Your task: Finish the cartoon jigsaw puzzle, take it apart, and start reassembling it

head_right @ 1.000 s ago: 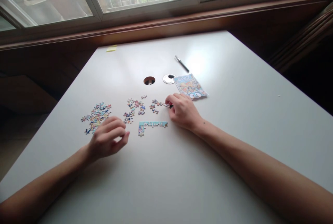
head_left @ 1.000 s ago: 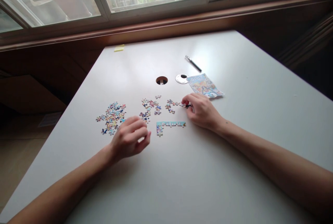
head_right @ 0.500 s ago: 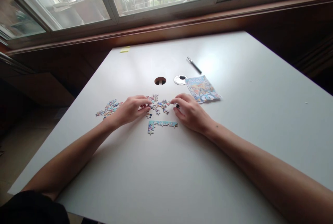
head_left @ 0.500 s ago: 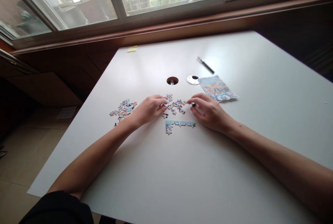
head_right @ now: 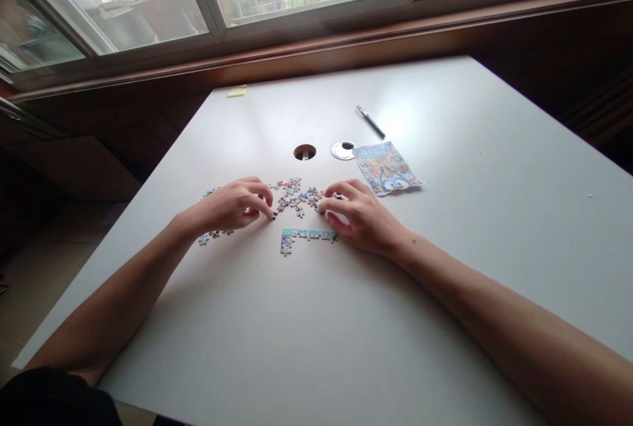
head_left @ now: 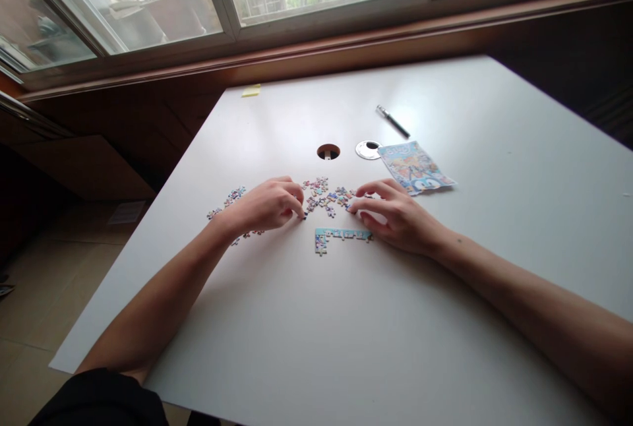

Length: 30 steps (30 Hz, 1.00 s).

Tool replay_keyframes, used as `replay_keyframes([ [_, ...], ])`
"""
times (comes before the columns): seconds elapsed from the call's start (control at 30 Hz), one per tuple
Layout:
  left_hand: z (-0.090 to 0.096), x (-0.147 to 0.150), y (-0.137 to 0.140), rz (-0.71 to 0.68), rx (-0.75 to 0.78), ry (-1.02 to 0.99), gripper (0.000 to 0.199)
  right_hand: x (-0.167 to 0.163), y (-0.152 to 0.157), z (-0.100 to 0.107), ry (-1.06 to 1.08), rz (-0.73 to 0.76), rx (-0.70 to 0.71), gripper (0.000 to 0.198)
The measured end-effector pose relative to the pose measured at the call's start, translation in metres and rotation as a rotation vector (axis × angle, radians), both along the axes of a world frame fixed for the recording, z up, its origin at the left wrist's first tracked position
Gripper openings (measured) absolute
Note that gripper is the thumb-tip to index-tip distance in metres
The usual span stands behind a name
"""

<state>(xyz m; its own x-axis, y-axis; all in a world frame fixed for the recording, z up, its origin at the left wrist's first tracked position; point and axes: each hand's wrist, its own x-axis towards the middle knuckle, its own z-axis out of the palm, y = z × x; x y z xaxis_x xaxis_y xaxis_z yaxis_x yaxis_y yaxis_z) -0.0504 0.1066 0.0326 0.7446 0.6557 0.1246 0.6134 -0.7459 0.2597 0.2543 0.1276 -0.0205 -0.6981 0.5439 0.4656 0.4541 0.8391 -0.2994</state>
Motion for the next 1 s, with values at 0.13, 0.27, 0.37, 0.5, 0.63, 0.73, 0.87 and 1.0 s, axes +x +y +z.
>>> replay_keyframes([
  [0.13,0.002,-0.004,0.002,0.045,0.058,-0.011,0.04,0.0,0.0,0.0,-0.009,0.001,-0.003,0.019],
  [0.27,-0.002,-0.006,0.004,0.036,0.06,0.033,0.034,0.0,0.001,-0.001,-0.01,0.001,0.002,0.019],
  [0.37,0.0,-0.009,0.006,0.043,0.025,0.004,0.029,0.0,0.001,-0.002,-0.015,0.001,-0.002,0.02],
  [0.5,0.002,-0.013,0.007,0.047,0.017,-0.042,0.028,0.0,0.001,-0.002,-0.023,0.006,-0.004,0.022],
  [0.63,-0.005,-0.011,0.008,0.082,0.054,-0.032,0.017,0.0,0.002,-0.001,-0.028,0.014,0.0,0.022],
  [0.73,-0.012,-0.007,0.008,0.062,0.038,-0.024,0.012,0.0,0.003,-0.002,-0.036,0.013,0.0,0.022],
  [0.87,-0.015,-0.002,0.008,0.074,0.037,-0.057,0.01,0.001,0.003,-0.003,-0.03,-0.001,-0.008,0.028],
  [1.0,-0.018,0.004,0.005,0.049,-0.041,-0.161,0.012,0.0,0.003,-0.005,-0.016,-0.013,-0.037,0.034],
])
